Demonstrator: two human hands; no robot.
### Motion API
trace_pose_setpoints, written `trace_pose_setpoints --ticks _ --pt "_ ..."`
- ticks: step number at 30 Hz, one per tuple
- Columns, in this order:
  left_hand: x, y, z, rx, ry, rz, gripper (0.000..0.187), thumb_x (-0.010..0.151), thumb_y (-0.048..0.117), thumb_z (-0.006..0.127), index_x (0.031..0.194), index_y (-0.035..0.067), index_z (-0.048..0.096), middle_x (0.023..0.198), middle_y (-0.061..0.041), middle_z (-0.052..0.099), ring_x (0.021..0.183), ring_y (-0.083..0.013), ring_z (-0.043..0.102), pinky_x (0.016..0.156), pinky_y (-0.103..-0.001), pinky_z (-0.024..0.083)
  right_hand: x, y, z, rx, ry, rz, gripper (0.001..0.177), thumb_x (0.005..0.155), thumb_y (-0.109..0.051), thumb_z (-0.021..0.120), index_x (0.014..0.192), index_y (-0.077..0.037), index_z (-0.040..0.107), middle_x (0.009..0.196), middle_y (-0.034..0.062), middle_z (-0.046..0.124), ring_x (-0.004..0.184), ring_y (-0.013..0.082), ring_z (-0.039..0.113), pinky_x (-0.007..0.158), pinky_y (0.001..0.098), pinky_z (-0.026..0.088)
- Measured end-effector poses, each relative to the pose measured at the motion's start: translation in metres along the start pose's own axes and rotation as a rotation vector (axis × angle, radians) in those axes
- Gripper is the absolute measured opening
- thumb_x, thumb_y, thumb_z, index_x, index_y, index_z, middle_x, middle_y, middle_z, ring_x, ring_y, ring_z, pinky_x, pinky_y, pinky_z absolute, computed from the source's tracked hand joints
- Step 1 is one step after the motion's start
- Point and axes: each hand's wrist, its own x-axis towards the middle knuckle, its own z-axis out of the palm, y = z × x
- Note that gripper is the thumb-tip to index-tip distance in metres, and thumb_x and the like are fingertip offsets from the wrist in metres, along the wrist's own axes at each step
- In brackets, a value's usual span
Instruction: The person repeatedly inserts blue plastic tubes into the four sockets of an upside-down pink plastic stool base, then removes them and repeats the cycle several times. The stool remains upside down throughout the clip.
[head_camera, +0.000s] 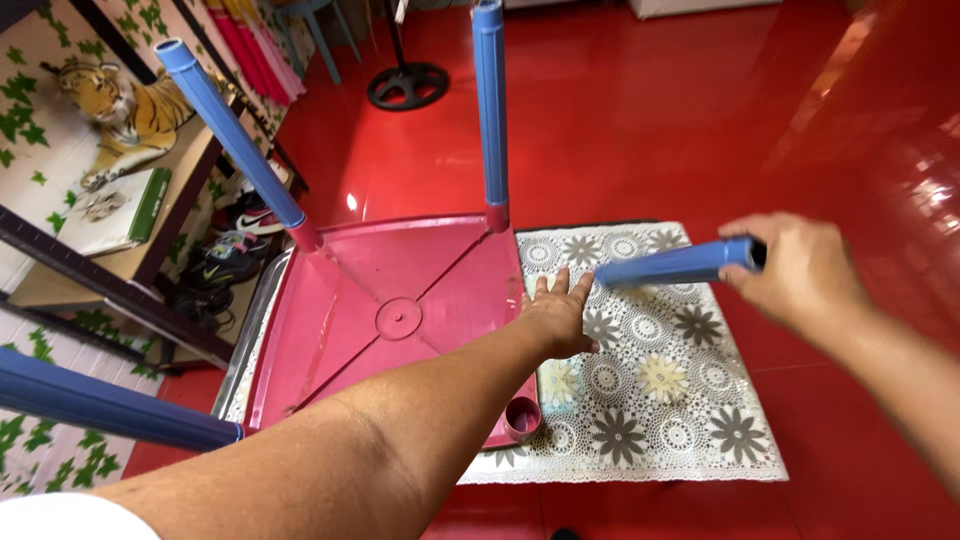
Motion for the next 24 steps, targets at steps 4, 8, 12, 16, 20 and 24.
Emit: trace_pose_setpoints --ticks 4,8,12,16,20,24 --pt "-0.003 0.002 -0.014 -0.102 0.06 0.103 0.126 0.074 0.053 0.086 0.165 0.022 0.004 0.17 -0.022 0.005 0.148 -0.0429 0.034 0.123 -0.043 0.032 0.027 -0.04 -0.071 -0.001 -0.158 -0.008 0.049 0.073 -0.029 0.087 0.121 -0.022 0.077 0.105 0.0115 0.079 0.093 0.0264 0.078 0.088 0.0396 0.063" --pt "-0.012 0.003 -0.026 -0.147 0.178 0.284 0.127 0.069 0.053 0.091 0.163 0.019 0.013 0.155 -0.026 0.036 0.141 -0.0391 0.044 0.118 -0.04 0.036 0.03 -0.1 -0.128 -0.195 -0.251 -0.035 0.053 0.072 -0.036 0.09 0.121 -0.024 0.076 0.102 0.0111 0.08 0.094 0.0271 0.077 0.089 0.0409 0.061" --pt "-0.029 -0.008 -0.036 -0.275 0.253 0.419 0.12 0.063 0.05 0.091 0.16 0.016 0.031 0.128 -0.022 0.068 0.121 -0.0351 0.064 0.106 -0.041 0.049 0.02 -0.154 -0.16 -0.162 -0.313 -0.052 0.05 0.074 -0.034 0.09 0.122 -0.022 0.08 0.101 0.0094 0.082 0.093 0.0238 0.079 0.087 0.0372 0.061" --pt "-0.053 -0.027 -0.039 -0.413 0.264 0.448 0.091 0.06 0.05 0.091 0.138 0.012 0.062 0.114 -0.016 0.077 0.109 -0.0293 0.074 0.099 -0.04 0.055 0.013 -0.199 -0.175 -0.163 -0.335 -0.109 0.046 0.074 -0.032 0.09 0.118 -0.022 0.08 0.102 0.0096 0.082 0.094 0.023 0.08 0.09 0.036 0.061" --pt "-0.073 -0.039 -0.035 -0.423 0.265 0.411 0.088 0.061 0.049 0.092 0.134 0.011 0.062 0.112 -0.017 0.076 0.107 -0.0298 0.073 0.097 -0.04 0.055 0.005 -0.231 -0.179 -0.166 -0.346 -0.126 0.044 0.073 -0.032 0.093 0.113 -0.022 0.079 0.103 0.0088 0.081 0.096 0.0228 0.079 0.092 0.0362 0.061" --pt "-0.09 -0.051 -0.03 -0.43 0.236 0.378 0.082 0.064 0.049 0.091 0.13 0.009 0.063 0.111 -0.018 0.075 0.106 -0.0309 0.073 0.096 -0.041 0.055 -0.006 -0.252 -0.177 -0.132 -0.365 -0.13 0.042 0.073 -0.031 0.092 0.112 -0.02 0.079 0.103 0.0093 0.081 0.096 0.0227 0.079 0.092 0.0364 0.061"
